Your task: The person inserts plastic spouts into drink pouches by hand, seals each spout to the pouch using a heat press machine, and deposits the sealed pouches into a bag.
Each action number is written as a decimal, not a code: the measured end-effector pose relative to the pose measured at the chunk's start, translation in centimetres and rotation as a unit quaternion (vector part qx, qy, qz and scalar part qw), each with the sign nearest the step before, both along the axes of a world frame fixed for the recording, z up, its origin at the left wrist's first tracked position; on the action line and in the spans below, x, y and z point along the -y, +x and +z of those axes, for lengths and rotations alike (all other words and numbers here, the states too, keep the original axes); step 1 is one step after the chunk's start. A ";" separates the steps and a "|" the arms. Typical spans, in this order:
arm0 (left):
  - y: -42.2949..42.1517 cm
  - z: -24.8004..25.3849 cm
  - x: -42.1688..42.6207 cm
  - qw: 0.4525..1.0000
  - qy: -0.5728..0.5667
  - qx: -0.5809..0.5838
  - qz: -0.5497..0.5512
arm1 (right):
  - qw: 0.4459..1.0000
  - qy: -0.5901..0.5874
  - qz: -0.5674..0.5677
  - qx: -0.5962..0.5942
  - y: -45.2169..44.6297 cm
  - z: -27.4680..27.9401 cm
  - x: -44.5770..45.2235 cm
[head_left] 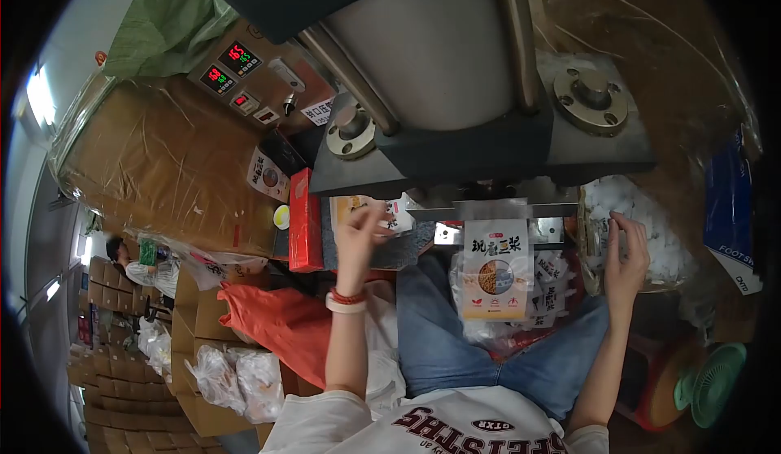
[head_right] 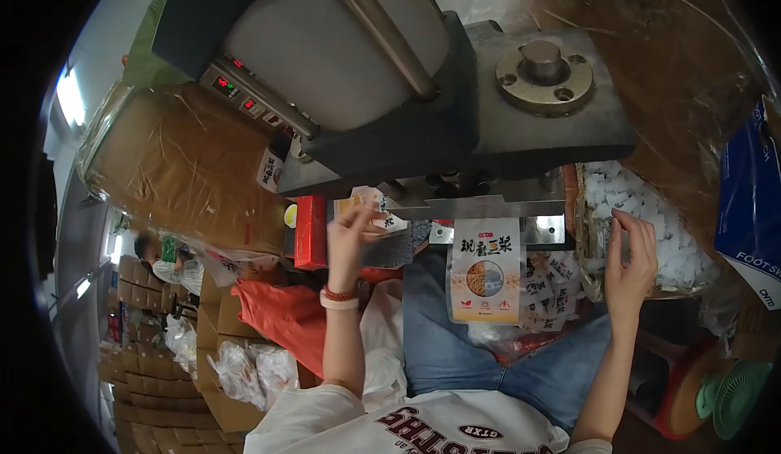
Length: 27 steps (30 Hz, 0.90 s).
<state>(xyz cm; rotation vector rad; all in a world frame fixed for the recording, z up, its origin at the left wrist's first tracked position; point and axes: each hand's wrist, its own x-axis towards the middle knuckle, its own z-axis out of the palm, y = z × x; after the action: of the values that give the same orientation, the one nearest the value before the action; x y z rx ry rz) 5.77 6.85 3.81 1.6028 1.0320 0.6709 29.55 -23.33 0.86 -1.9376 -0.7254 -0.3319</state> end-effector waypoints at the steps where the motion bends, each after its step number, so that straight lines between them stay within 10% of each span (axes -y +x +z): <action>1: -1.8 -1.1 -4.3 0.994 0.098 0.039 0.035 | 1.000 0.002 0.002 0.003 0.1 -0.2 0.0; 4: -5.0 -0.8 -16.1 0.910 0.375 -0.098 0.149 | 0.998 0.000 0.005 0.055 0.3 -0.7 -0.1; 11: -2.6 0.5 -25.5 0.846 0.256 -0.390 0.261 | 0.999 0.011 -0.004 0.052 -0.4 -0.8 0.1; 27: -5.6 6.4 -24.1 0.854 0.383 -0.121 0.331 | 0.997 -0.014 -0.013 0.077 -0.4 -1.6 -0.2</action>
<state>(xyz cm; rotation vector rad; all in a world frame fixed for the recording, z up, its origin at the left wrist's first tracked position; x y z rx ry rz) 0.17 30.93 10.25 2.0326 1.6703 1.5234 29.11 -23.10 -0.78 -1.9649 -0.8082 -0.4930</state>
